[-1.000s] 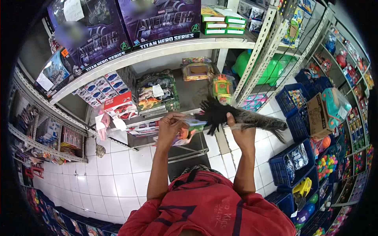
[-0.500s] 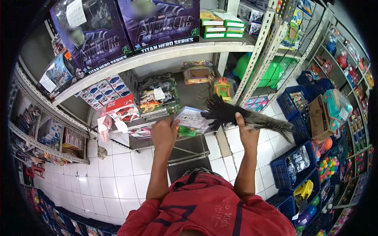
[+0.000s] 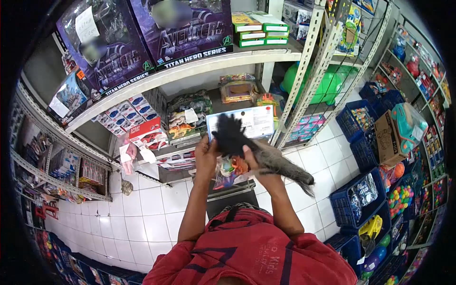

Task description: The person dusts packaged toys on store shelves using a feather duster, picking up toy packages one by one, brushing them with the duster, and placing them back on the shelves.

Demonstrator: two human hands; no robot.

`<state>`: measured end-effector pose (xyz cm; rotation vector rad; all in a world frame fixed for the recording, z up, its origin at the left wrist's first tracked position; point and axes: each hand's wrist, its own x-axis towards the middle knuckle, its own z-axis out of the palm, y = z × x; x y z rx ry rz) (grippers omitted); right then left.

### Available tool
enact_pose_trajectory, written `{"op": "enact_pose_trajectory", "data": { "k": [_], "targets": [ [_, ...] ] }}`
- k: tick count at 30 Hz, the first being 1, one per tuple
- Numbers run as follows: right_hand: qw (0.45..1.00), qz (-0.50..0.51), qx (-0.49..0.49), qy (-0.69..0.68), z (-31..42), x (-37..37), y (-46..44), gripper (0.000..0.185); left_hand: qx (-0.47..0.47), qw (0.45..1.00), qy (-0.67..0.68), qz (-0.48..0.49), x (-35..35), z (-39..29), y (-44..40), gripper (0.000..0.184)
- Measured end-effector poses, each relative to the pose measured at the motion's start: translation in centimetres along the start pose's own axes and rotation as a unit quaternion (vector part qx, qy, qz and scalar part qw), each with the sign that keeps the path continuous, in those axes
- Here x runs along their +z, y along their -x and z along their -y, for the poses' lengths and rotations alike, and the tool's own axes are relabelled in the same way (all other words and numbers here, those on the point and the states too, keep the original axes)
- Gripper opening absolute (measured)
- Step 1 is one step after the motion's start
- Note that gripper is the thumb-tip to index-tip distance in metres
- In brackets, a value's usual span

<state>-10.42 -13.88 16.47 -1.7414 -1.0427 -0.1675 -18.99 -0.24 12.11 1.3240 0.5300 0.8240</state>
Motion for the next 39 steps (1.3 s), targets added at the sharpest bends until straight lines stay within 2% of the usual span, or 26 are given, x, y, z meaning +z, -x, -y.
{"op": "enact_pose_trajectory", "data": {
  "k": [2, 3, 5, 6, 8, 10, 11, 14, 15, 16, 17, 18, 22, 25, 26, 28, 29, 32, 36, 39],
  "targets": [
    [0.997, 0.032, -0.028, 0.07, 0.5, -0.3, 0.0, 0.028, 0.03, 0.999, 0.026, -0.036, -0.1, 1.4, 0.0, 0.019],
    [0.999, 0.029, 0.04, 0.012, -0.7, -0.3, -0.1, 0.028, 0.008, 0.999, 0.049, -0.021, -0.3, 1.8, 0.0, 0.02],
    [0.985, -0.072, 0.143, -0.066, -2.0, -0.6, -0.4, 0.03, -0.037, 0.995, 0.096, 0.007, 0.2, -0.3, 0.3, 0.02],
    [0.987, -0.082, 0.134, -0.035, -2.0, -1.6, -0.7, 0.029, -0.014, 0.996, 0.086, 0.015, 0.3, -0.7, 0.5, 0.021],
    [0.97, -0.11, 0.192, -0.097, -1.7, -2.3, -1.2, 0.024, -0.009, 0.994, 0.107, 0.011, 0.1, -0.4, 0.4, 0.021],
    [0.974, -0.156, 0.047, -0.156, -2.7, -0.9, -0.8, 0.02, -0.013, 0.995, 0.096, 0.006, 0.4, -0.6, 0.6, 0.02],
    [0.994, -0.101, 0.03, -0.026, -1.8, -1.3, -0.5, 0.018, -0.015, 0.996, 0.09, 0.003, 0.4, -0.7, 0.6, 0.02],
    [0.996, -0.038, -0.055, -0.051, -0.5, -0.5, 0.0, 0.016, 0.012, 1.0, 0.018, 0.011, 0.0, -0.1, 0.4, 0.019],
    [0.987, -0.085, -0.133, -0.035, -1.1, -0.4, -0.2, 0.015, -0.009, 0.999, 0.043, 0.003, 0.1, -0.2, 0.9, 0.019],
    [0.99, -0.102, -0.088, 0.032, -1.2, -0.5, -0.4, 0.016, -0.006, 0.999, 0.052, -0.001, 0.2, -0.2, 1.1, 0.02],
    [0.99, -0.116, 0.016, -0.084, -1.6, -0.4, -0.5, 0.017, -0.003, 0.998, 0.062, -0.005, 0.1, -0.2, 1.3, 0.02],
    [0.965, -0.127, 0.121, -0.197, -2.6, -0.1, -0.5, 0.018, 0.0, 0.997, 0.073, -0.01, 0.2, -0.2, 1.5, 0.021],
    [0.993, -0.068, 0.091, -0.011, -2.2, 0.7, -0.1, 0.022, 0.018, 0.995, 0.098, -0.016, 0.4, -0.6, 2.1, 0.022],
    [0.998, 0.034, -0.028, -0.041, -1.3, 2.4, 1.5, 0.049, -0.027, 0.988, 0.143, -0.042, 1.1, -1.5, 2.4, 0.019],
    [0.996, 0.048, -0.057, -0.041, -0.6, 3.1, 1.7, 0.055, -0.016, 0.994, 0.103, -0.036, 0.6, -1.2, 2.2, 0.018],
    [0.99, 0.136, -0.017, 0.015, 0.1, 3.7, 2.4, 0.061, 0.006, 0.999, 0.022, -0.024, -0.5, -0.7, 1.9, 0.016],
    [0.987, 0.156, -0.036, 0.027, 0.1, 4.1, 2.7, 0.067, -0.011, 1.0, 0.0, -0.029, -0.5, -1.6, 2.3, 0.008],
    [0.989, 0.141, 0.03, -0.042, 0.6, 4.9, 3.4, 0.061, 0.006, 0.998, -0.055, -0.027, -1.0, -1.1, 2.4, 0.008],
    [0.99, 0.132, 0.005, -0.051, -0.5, 6.6, 4.4, 0.066, 0.039, 0.996, -0.084, 0.01, -0.8, -2.9, 3.0, 0.011],
    [0.995, 0.046, 0.0, -0.093, -0.7, 7.6, 4.9, 0.06, 0.023, 0.997, -0.059, 0.04, -0.7, -3.3, 3.1, 0.017]
  ]
}}
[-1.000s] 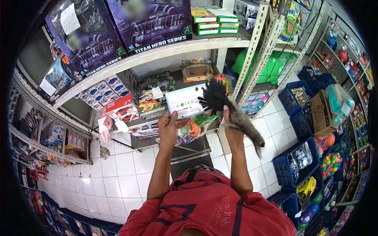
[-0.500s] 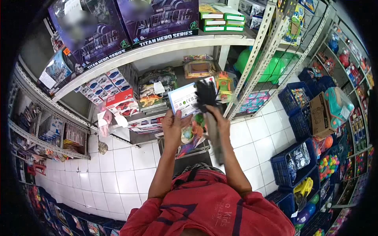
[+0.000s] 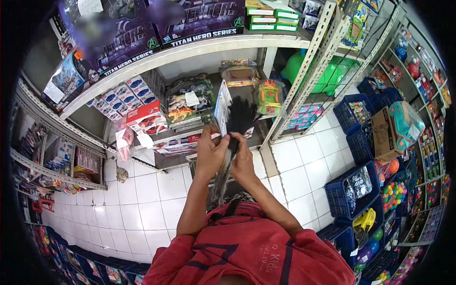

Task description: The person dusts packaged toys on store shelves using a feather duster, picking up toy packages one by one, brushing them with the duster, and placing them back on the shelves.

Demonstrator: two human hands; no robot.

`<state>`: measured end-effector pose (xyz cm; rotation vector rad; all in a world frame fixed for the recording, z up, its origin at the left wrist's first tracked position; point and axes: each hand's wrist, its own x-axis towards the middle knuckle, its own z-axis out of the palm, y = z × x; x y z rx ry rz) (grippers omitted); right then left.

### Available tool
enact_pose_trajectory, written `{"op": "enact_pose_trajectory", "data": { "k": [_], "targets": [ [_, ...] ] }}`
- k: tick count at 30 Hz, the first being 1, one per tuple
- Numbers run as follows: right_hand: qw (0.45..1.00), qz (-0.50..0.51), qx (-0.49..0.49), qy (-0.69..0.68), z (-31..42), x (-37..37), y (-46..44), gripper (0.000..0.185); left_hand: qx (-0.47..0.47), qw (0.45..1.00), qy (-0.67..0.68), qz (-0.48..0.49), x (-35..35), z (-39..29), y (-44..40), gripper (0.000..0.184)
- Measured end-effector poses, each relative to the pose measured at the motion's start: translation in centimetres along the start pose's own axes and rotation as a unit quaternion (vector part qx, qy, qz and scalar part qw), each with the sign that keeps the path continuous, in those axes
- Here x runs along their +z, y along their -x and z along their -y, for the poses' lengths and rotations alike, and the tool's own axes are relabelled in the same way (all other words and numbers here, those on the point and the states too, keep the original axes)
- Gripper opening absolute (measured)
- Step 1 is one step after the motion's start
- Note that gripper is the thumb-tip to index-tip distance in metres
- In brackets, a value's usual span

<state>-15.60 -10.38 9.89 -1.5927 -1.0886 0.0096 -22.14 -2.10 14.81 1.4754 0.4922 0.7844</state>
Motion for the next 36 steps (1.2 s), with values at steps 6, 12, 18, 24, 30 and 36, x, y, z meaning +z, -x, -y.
{"op": "enact_pose_trajectory", "data": {
  "k": [6, 12, 18, 24, 30, 36],
  "targets": [
    [0.968, -0.104, 0.156, -0.168, -2.0, -1.2, -0.9, 0.031, 0.038, 0.992, 0.068, 0.1, 1.2, -0.1, 0.2, 0.037],
    [0.924, -0.062, 0.215, -0.311, 1.1, -4.9, -2.1, 0.026, 0.085, 0.996, 0.011, 0.0, -1.4, 3.1, -1.3, 0.049],
    [0.862, -0.06, 0.258, -0.433, -4.0, -6.1, -2.2, 0.036, 0.013, 1.0, 0.019, 0.016, -4.2, 5.1, -2.4, 0.09],
    [0.773, 0.027, 0.267, -0.574, -0.4, -8.3, -3.5, 0.033, -0.091, 0.974, 0.023, 0.204, -3.0, 4.8, -1.4, 0.097],
    [0.758, -0.038, 0.275, -0.59, -2.6, -8.4, -4.5, 0.029, -0.122, 0.974, 0.004, 0.192, -2.5, 4.1, -0.6, 0.075],
    [0.75, 0.024, 0.347, -0.562, -9.9, -6.7, -0.1, 0.026, -0.135, 0.985, 0.024, 0.101, -2.7, 5.6, -1.3, 0.072]
  ]
}}
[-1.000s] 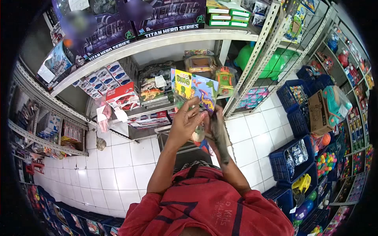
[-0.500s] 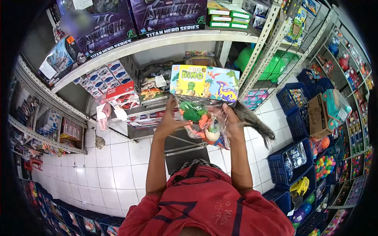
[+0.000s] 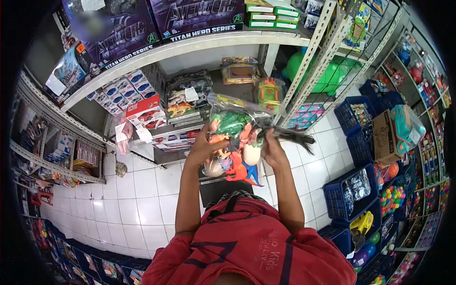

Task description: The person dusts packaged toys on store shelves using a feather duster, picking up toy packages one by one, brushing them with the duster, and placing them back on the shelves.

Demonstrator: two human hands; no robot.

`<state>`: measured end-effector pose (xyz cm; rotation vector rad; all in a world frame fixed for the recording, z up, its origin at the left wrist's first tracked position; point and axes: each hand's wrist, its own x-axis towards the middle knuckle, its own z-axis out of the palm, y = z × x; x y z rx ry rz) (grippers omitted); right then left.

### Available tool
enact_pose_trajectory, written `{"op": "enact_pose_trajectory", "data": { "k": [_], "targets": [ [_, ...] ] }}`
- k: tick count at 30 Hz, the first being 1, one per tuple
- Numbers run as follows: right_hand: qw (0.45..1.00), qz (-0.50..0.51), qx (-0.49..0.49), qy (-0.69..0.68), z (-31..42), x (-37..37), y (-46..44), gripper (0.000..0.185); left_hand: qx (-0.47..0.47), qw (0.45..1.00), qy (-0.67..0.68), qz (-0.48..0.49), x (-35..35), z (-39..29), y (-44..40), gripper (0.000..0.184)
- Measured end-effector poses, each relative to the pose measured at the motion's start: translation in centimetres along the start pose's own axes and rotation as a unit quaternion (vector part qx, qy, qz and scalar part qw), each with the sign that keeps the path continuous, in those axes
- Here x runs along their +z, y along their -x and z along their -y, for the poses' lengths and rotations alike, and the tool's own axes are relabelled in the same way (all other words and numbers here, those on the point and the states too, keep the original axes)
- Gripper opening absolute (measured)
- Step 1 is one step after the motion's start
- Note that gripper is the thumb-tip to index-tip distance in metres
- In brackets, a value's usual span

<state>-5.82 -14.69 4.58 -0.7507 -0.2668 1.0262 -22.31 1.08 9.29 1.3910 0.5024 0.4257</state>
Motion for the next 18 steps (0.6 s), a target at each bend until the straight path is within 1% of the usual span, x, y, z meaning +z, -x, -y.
{"op": "enact_pose_trajectory", "data": {
  "k": [1, 3, 4, 6, 7, 10, 11, 13, 14, 16, 18],
  "targets": [
    [0.999, -0.041, 0.012, 0.03, -0.9, 1.2, 0.8, 0.055, -0.007, 1.0, 0.02, -0.008, 0.0, -0.1, 0.0, 0.071],
    [0.998, 0.003, 0.053, 0.034, -1.7, 0.4, 1.3, 0.05, -0.022, 0.998, 0.057, -0.021, 0.3, -0.6, -0.1, 0.068],
    [0.995, 0.009, 0.064, 0.07, -1.3, 0.8, 1.4, 0.048, -0.025, 0.996, 0.078, -0.02, 0.4, -0.6, 0.0, 0.066],
    [0.986, 0.02, 0.086, 0.143, 0.0, 1.7, 1.5, 0.048, -0.02, 0.998, 0.047, -0.031, 0.5, -0.6, -0.2, 0.075],
    [0.987, 0.012, 0.057, 0.153, 0.3, 2.0, 1.3, 0.047, -0.019, 0.999, 0.032, -0.038, 0.5, -0.5, -0.2, 0.08],
    [0.986, -0.013, -0.031, 0.163, 0.6, 3.1, 0.8, 0.046, 0.019, 0.995, 0.085, 0.04, 0.0, 0.6, -0.4, 0.086],
    [0.989, -0.036, -0.005, 0.145, 0.9, 3.3, 0.9, 0.044, 0.007, 0.995, 0.093, 0.033, 0.0, 0.9, -0.4, 0.089],
    [0.991, -0.065, -0.03, 0.113, 0.4, 2.7, 0.6, 0.043, -0.015, 0.994, 0.109, 0.024, 0.5, 1.5, -0.2, 0.095],
    [0.992, -0.05, 0.001, 0.115, 0.5, 2.4, 0.8, 0.047, -0.051, 0.987, 0.148, 0.025, 0.7, 1.1, 0.0, 0.094],
    [0.991, -0.02, 0.065, 0.116, 0.7, 1.4, 1.6, 0.055, -0.091, 0.983, 0.16, 0.004, 0.5, 1.9, -0.1, 0.094],
    [0.982, -0.015, 0.088, 0.166, 0.1, 0.3, 2.7, 0.048, -0.125, 0.977, 0.17, -0.017, 0.0, 3.6, -0.4, 0.092]
  ]
}}
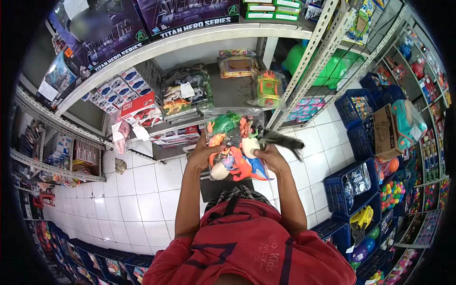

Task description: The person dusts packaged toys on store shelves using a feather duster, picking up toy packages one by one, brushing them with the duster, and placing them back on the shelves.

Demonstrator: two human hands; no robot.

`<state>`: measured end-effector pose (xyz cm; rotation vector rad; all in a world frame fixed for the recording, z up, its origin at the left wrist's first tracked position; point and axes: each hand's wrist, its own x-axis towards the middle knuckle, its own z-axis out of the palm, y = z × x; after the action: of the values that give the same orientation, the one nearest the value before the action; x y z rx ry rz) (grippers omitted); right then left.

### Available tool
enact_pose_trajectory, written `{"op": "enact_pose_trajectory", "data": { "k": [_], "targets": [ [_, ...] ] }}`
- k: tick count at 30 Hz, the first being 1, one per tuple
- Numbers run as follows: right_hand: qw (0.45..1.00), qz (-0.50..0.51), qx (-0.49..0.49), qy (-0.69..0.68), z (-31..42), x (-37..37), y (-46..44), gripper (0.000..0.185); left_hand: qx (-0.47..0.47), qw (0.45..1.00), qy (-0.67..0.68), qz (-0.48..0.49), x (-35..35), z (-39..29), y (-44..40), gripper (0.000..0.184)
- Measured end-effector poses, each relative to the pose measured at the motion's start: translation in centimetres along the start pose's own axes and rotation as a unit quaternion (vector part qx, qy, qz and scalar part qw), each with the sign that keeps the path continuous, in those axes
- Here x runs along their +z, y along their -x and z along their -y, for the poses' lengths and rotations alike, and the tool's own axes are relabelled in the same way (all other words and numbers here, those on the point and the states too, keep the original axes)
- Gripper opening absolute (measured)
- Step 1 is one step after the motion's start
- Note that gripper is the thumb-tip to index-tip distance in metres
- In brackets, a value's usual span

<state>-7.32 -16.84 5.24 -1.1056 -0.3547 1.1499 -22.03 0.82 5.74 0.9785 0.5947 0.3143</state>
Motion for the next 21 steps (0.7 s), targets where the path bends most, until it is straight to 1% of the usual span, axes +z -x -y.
{"op": "enact_pose_trajectory", "data": {
  "k": [1, 2, 4, 6, 7, 8, 11, 12, 13, 14, 15, 16, 17, 18, 19, 20, 21],
  "targets": [
    [1.0, 0.002, 0.011, 0.025, -0.4, -0.2, 0.2, 0.044, -0.002, 1.0, 0.0, 0.006, -0.1, 0.1, 0.0, 0.092],
    [0.999, -0.009, 0.041, 0.026, -0.7, -0.2, 0.2, 0.045, -0.004, 1.0, 0.0, 0.012, -0.1, 0.2, -0.1, 0.091],
    [0.998, -0.025, 0.006, 0.054, -1.0, -0.4, -0.2, 0.044, -0.003, 0.999, 0.02, 0.042, -0.3, 0.6, -0.4, 0.087],
    [0.997, -0.037, -0.037, 0.055, -0.9, -0.2, -0.6, 0.043, -0.03, 0.998, 0.04, 0.029, 0.1, 0.8, -0.4, 0.084],
    [0.996, -0.048, -0.036, 0.06, -0.4, 0.0, -0.5, 0.042, -0.042, 0.998, 0.051, 0.022, 0.3, 0.8, -0.5, 0.082],
    [0.996, -0.059, -0.035, 0.066, 0.2, 0.3, -0.3, 0.042, -0.033, 0.997, 0.004, 0.063, -0.3, 1.5, -1.2, 0.066],
    [0.991, -0.085, -0.028, 0.097, 0.6, -0.7, -0.8, 0.038, -0.019, 0.997, 0.015, 0.077, 0.6, 1.6, -1.8, 0.067],
    [0.989, -0.095, -0.027, 0.11, 0.2, -1.5, -1.3, 0.037, -0.049, 0.996, -0.007, 0.072, 1.1, 1.0, -2.0, 0.075],
    [0.987, -0.106, -0.025, 0.122, 0.3, -1.7, -1.7, 0.037, -0.046, 0.996, -0.013, 0.073, 0.8, 1.3, -2.8, 0.075],
    [0.987, -0.084, -0.034, 0.132, 1.2, -1.8, -2.0, 0.034, -0.045, 0.996, -0.018, 0.074, 0.5, 1.9, -3.6, 0.074],
    [0.986, -0.092, -0.036, 0.138, 1.6, -2.0, -2.5, 0.032, -0.044, 0.996, -0.023, 0.075, 0.2, 2.4, -4.4, 0.074],
    [0.981, -0.112, -0.033, 0.156, 1.8, -2.5, -3.1, 0.032, -0.044, 0.997, -0.013, 0.066, 1.0, 1.2, -4.5, 0.07],
    [0.975, -0.131, -0.029, 0.174, 2.0, -3.0, -3.8, 0.031, -0.057, 0.996, -0.034, 0.066, 0.5, 1.7, -5.8, 0.064],
    [0.974, -0.121, -0.031, 0.187, 2.3, -3.4, -4.7, 0.032, -0.06, 0.996, -0.024, 0.061, 0.4, 1.8, -6.8, 0.062],
    [0.974, -0.113, -0.056, 0.19, 3.9, -2.4, -5.1, 0.03, -0.061, 0.996, -0.014, 0.056, 0.4, 1.6, -7.8, 0.06],
    [0.97, -0.117, -0.074, 0.198, 4.4, -2.3, -6.1, 0.029, -0.034, 0.997, -0.035, 0.066, 0.3, 1.2, -9.0, 0.057],
    [0.967, -0.12, -0.092, 0.206, 4.6, -2.7, -7.4, 0.028, -0.008, 0.998, -0.01, 0.056, 0.8, 0.8, -10.0, 0.055]
  ]
}}
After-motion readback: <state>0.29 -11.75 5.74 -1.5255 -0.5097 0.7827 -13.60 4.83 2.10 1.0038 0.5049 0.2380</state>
